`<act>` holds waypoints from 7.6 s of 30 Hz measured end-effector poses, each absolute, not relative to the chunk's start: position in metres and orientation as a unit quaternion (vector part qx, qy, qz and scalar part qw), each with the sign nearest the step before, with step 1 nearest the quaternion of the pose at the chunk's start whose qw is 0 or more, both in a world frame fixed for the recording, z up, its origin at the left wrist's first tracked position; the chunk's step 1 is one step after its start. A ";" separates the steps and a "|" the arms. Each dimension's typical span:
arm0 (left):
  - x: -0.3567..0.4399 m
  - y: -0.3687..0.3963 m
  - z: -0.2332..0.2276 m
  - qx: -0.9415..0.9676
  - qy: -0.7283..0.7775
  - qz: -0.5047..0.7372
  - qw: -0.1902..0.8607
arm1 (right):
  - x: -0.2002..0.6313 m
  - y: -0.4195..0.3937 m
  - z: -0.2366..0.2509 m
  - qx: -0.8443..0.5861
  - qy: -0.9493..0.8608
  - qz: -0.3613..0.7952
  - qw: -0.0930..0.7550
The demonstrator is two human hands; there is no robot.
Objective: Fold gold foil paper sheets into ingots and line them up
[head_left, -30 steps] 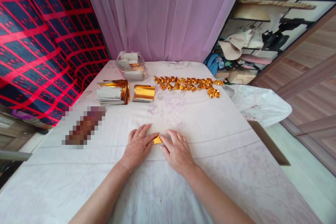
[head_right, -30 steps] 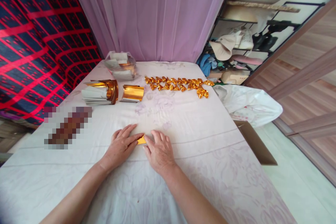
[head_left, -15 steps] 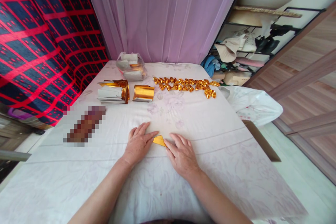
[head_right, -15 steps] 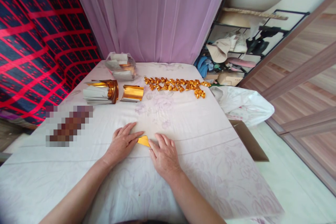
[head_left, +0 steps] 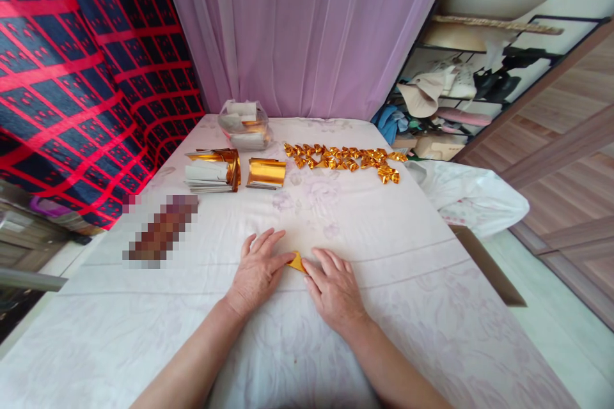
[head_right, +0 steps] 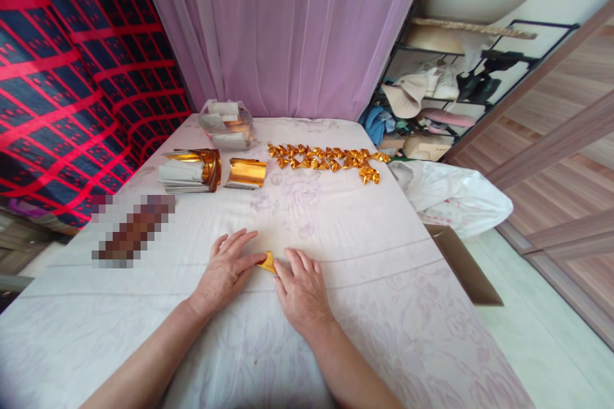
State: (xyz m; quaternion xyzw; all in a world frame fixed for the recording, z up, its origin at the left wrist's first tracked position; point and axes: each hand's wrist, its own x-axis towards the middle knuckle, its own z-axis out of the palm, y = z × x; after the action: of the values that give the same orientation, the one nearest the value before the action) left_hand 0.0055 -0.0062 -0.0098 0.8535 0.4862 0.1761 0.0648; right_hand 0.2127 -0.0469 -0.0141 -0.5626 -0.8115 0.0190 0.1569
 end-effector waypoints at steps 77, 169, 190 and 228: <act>0.008 0.011 -0.007 0.851 0.425 0.282 0.122 | 0.228 -0.033 -0.024 -0.502 -0.805 0.092 0.301; -0.001 -0.026 -0.012 0.917 0.360 0.166 0.052 | 0.204 -0.014 -0.019 -0.515 -0.795 0.109 0.303; -0.002 -0.026 -0.011 0.924 0.354 0.142 0.034 | 0.203 -0.015 -0.017 -0.520 -0.798 0.101 0.285; -0.001 -0.026 -0.010 0.924 0.362 0.120 0.024 | 0.203 -0.014 -0.018 -0.529 -0.797 0.114 0.267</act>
State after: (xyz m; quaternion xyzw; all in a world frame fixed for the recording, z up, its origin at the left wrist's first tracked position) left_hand -0.0008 -0.0256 -0.0095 0.9243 0.3616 0.1200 0.0240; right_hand 0.2032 -0.0143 -0.0175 -0.5294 -0.7971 0.1139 0.2672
